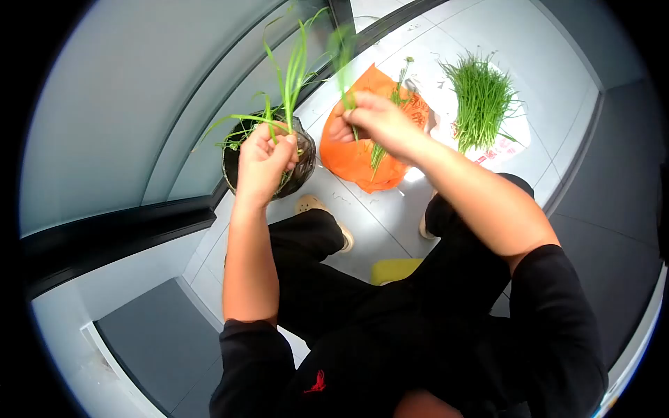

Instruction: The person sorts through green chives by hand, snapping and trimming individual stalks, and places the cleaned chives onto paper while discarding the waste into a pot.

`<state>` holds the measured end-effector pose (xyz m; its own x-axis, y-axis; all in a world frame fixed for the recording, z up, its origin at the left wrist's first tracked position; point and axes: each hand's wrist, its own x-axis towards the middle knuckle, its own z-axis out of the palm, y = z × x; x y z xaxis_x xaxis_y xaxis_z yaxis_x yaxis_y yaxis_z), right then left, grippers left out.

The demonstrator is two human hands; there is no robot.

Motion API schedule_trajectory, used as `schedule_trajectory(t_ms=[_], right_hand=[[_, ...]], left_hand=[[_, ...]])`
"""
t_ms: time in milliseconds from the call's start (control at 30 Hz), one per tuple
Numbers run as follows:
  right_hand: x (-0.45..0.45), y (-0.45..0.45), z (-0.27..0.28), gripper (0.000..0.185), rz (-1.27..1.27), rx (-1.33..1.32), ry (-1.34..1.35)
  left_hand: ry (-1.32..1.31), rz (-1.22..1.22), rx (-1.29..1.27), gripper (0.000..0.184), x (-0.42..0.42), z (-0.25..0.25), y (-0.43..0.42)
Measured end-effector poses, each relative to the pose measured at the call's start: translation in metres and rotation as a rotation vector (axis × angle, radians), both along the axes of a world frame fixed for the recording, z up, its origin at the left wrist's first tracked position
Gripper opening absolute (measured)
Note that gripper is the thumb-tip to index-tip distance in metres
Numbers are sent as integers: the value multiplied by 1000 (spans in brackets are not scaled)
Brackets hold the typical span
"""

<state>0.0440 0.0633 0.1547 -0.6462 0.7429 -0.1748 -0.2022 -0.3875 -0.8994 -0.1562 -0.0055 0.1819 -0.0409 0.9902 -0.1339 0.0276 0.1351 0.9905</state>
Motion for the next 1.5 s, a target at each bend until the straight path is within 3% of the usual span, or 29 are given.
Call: schedule_trajectory(t_ms=[100,167,433,467,533,567,633,667,733,767,833,900,967,1067,1233,1300,1367,1433,1500], right_hand=[[-18,-15,3,13,-88,-118,73],[-27,-18,11,12,-133,-139,184],[-17,-3,11,13,-299,-132,59],[-13,2,9,16,-302,-133,77],[-4,7,13,16,-288,-132,77],[-1,8,15,17,-281,-130,85],[0,10,15,18,-272,-137,74],[1,9,16,18,-268,-130,70],[0,5,17,18,-259,-128,64],[-2,3,18,17,-248,-114,37],[-6,0,17,17,-238,-99,13],[-12,-6,13,12,-144,-43,-27],[-17,-12,13,14,-108,-19,-17],[-21,-15,13,14,-139,-1,-120],[-3,6,12,12,-320,-158,89],[5,14,17,11,-364,-180,112],[11,18,20,11,-374,-246,190],[13,18,17,11,-366,-241,191],[10,16,15,11,-347,-273,211]], left_hand=[[87,-27,27,1,19,-7,1],[90,-43,46,12,28,-15,4],[142,-76,0,7,17,-15,7],[248,-46,155,11,8,-17,8],[588,54,-32,15,-23,-1,8],[575,134,-32,20,-42,-11,8],[1055,147,-72,30,-65,-13,4],[1057,149,-72,30,-67,-19,2],[1526,278,-193,38,-55,-12,-4],[1422,265,-170,38,-46,-9,-4],[1149,240,267,32,-27,-17,3],[265,-36,-55,24,5,-10,3],[24,-33,-63,17,31,-10,1],[-27,-8,47,12,35,-26,2],[44,17,35,14,21,-25,4],[971,-63,3,21,-2,-8,-1],[1335,68,-178,24,-39,-19,4],[1439,92,-406,25,-58,-6,6],[1414,101,-365,26,-55,-9,9]])
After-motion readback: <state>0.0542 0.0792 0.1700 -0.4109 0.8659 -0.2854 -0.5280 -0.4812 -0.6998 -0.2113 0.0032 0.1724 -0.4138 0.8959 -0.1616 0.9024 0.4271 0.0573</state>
